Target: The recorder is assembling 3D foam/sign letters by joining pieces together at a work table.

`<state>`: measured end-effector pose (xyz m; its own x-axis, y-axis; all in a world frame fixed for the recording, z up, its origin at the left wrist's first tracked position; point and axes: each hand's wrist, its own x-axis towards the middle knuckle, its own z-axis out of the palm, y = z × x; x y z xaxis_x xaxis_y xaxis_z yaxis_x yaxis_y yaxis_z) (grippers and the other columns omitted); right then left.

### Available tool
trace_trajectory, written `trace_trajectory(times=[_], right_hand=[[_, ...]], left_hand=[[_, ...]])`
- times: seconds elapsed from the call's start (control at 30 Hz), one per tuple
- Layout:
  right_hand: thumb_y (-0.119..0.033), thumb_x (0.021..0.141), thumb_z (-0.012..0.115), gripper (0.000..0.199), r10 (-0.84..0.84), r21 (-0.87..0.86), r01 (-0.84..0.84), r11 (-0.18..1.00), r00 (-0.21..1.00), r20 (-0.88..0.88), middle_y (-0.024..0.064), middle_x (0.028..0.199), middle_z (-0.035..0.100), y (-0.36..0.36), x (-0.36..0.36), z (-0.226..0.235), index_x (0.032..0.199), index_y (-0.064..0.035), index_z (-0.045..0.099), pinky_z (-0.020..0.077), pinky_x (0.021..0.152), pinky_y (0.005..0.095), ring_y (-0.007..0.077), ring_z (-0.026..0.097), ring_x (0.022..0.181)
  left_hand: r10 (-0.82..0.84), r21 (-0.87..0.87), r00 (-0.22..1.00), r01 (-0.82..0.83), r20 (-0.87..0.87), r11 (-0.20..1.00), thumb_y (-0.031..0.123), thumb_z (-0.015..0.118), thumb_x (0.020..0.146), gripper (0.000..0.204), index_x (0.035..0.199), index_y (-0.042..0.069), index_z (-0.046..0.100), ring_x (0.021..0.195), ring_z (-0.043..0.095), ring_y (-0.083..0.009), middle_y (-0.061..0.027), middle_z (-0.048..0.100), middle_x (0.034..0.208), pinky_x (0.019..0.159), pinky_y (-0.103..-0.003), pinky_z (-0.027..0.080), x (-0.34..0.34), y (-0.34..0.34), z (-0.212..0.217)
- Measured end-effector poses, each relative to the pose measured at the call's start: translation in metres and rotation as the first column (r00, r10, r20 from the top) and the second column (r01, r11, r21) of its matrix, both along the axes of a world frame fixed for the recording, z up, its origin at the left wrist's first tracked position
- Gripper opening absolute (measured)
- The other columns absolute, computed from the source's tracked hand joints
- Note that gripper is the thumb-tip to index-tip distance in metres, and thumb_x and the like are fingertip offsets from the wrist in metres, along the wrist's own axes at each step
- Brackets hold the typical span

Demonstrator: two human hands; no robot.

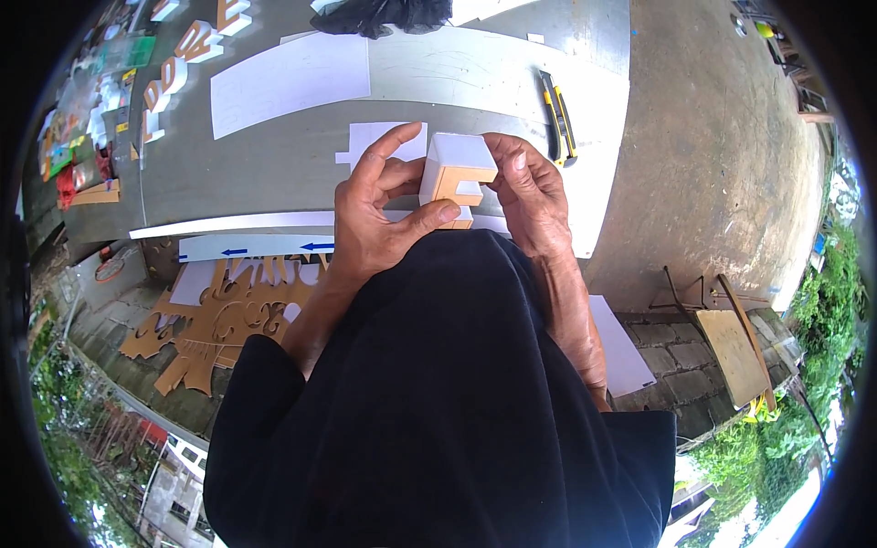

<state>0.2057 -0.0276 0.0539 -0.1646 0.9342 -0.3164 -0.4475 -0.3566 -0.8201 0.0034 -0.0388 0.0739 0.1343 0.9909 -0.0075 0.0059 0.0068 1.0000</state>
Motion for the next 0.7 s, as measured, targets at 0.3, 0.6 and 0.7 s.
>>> trace_trajectory(times=[0.3, 0.6, 0.7], right_hand=[[-0.032, 0.094, 0.071, 0.045, 0.031, 0.127, -0.042, 0.991, 0.996, 0.087, 0.0114, 0.11, 0.071, 0.001, -0.001, 0.006, 0.126, -0.0002, 0.065, 0.0488, 0.095, 0.0407, 0.0213, 0.064, 0.103], [-0.014, 0.095, 0.069, 0.022, 0.003, 0.149, -0.035, 0.988, 0.977, 0.211, 0.0125, 0.095, 0.076, 0.01, -0.009, 0.017, 0.113, -0.0019, 0.073, 0.0546, 0.083, 0.0327, 0.0163, 0.065, 0.083], [-0.013, 0.095, 0.069, 0.021, 0.015, 0.148, -0.05, 0.988, 0.974, 0.224, 0.0129, 0.094, 0.076, 0.01, -0.007, 0.017, 0.112, -0.0024, 0.073, 0.0548, 0.083, 0.0325, 0.0158, 0.064, 0.083]], left_hand=[[-0.02, -0.169, 0.955, 0.072, 0.294, 0.983, 0.012, 0.085, 0.08, 0.078, 0.144, -0.004, 0.044, 0.103, 0.072, -0.0286, -0.0233, 0.071, 0.113, 0.091, -0.038, 0.058, -0.01, 0.002, -0.006], [0.039, -0.307, 0.795, 0.188, 0.606, 0.933, 0.007, 0.079, 0.085, 0.062, 0.138, -0.01, 0.051, 0.104, 0.071, -0.0232, -0.0218, 0.072, 0.113, 0.092, -0.034, 0.056, -0.018, 0.003, -0.029], [0.056, -0.32, 0.786, 0.184, 0.615, 0.929, 0.009, 0.079, 0.085, 0.062, 0.138, -0.009, 0.051, 0.103, 0.071, -0.0227, -0.0212, 0.073, 0.111, 0.092, -0.035, 0.056, -0.017, 0.002, -0.029]])
